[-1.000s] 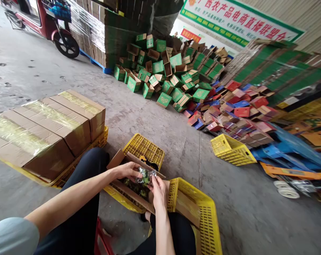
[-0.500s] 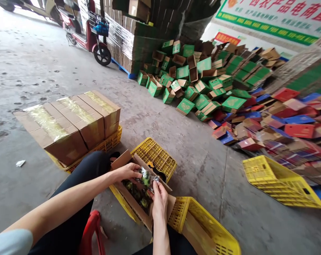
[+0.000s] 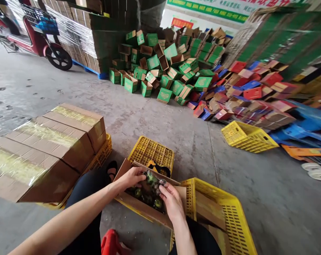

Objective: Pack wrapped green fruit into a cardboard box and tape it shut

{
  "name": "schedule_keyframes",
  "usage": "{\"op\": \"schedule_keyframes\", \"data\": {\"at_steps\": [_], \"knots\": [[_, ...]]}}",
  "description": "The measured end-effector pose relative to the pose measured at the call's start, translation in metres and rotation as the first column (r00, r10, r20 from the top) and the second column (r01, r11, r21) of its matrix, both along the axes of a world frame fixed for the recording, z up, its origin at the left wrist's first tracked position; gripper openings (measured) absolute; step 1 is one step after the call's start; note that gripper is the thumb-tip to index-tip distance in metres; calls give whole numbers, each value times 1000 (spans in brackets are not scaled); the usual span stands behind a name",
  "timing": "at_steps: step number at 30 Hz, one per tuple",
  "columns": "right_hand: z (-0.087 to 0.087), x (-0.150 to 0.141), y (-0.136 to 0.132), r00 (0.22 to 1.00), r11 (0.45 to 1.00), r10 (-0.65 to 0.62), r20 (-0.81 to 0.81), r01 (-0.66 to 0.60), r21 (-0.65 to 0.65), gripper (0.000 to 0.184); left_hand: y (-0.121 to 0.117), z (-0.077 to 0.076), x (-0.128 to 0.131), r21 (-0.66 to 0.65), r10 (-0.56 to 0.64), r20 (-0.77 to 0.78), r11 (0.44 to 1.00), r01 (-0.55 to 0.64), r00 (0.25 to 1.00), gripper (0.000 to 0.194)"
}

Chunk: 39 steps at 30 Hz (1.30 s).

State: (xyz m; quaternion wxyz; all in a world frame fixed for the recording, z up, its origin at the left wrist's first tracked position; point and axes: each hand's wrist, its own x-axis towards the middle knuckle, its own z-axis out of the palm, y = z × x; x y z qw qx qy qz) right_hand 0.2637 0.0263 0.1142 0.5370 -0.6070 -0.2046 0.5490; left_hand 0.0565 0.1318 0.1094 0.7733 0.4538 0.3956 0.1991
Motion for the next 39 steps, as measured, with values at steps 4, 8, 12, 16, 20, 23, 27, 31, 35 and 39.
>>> {"op": "schedule_keyframes", "data": {"at_steps": [4,8,12,16,20,23,27,31,35,39], "knots": [[-1,-1,8,994,998,-33,109,27,59,36,-2,5,2,-288,34,126,958,4,991,82],[-2,0,13,988,988,-14,156,-10,155,27,-4,1,12,-416,168,184,906,-78,968,58],[2,-1,12,994,975,17,112,-41,217,16,-8,-6,14,-462,253,220,878,-128,942,51],[5,-1,4,995,977,40,92,-58,203,17,-14,-8,12,-503,272,206,854,-137,940,60],[8,1,-7,998,986,24,-53,-15,163,43,-18,-8,13,-471,312,186,861,-194,932,66],[9,1,-14,994,984,27,-108,-7,179,48,-21,-9,14,-436,283,216,884,-167,934,48],[3,-1,-20,999,991,45,19,-47,125,59,-26,-12,13,-442,196,260,895,-64,945,43],[-6,-2,-20,997,995,56,55,-60,74,59,-26,-14,15,-460,157,216,887,-41,964,45],[-8,0,-19,998,998,60,-29,-61,-8,57,-22,-15,22,-397,184,169,912,-104,968,43],[-7,4,-17,996,998,58,-61,-60,-33,50,-21,-15,24,-367,217,151,918,-149,965,42]]}}
